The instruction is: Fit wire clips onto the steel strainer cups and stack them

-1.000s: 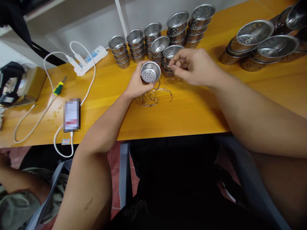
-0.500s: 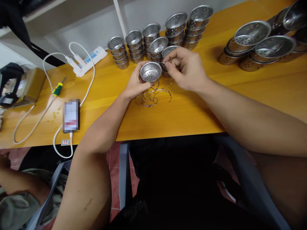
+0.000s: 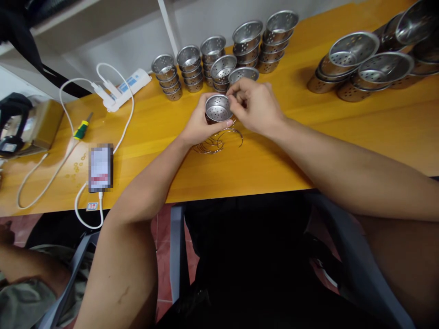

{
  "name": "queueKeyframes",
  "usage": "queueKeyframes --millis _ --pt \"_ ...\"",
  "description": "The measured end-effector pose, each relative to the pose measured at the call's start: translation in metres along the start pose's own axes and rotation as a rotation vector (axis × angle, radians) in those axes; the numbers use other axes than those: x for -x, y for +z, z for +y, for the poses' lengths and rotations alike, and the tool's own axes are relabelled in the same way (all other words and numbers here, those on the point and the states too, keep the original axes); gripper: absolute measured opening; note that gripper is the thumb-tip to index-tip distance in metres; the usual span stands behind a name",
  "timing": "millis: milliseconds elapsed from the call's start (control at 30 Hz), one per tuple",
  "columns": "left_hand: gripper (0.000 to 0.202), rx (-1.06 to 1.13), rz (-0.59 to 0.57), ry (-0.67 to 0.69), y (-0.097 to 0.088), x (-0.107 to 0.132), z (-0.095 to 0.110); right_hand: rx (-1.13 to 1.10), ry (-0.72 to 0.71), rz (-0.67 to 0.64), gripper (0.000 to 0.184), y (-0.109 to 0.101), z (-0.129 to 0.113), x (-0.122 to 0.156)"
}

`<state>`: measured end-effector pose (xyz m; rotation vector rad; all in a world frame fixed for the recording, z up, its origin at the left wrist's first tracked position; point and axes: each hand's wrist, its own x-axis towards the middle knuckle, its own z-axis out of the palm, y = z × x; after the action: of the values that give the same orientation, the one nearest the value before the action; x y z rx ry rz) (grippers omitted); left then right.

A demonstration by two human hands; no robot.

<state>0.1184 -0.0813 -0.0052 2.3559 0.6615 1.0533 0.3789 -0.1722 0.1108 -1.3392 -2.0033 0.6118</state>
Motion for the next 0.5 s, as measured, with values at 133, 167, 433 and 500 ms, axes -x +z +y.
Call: queueKeyframes --millis 133,167,433,500 --pt "0.104 -0.001 0.012 0.005 0.0018 0.0016 -0.0001 0.061 -0.02 0.026 0.058 -0.0006 0.0017 -0.0014" --pt "0.105 0.01 0.009 -0.001 0.0021 0.0021 -0.0011 0.068 -0.025 0.028 0.055 -0.0008 0.0018 -0.0014" --pt "0.112 -0.018 0.026 -0.03 0.0049 0.0035 -0.0067 0.102 -0.04 0.039 0.04 0.0029 0.0047 -0.0039" --pt "0.112 0.013 0.04 -0.046 0.0042 0.0021 -0.0032 0.101 -0.037 0.04 0.044 0.0042 0.006 -0.0038"
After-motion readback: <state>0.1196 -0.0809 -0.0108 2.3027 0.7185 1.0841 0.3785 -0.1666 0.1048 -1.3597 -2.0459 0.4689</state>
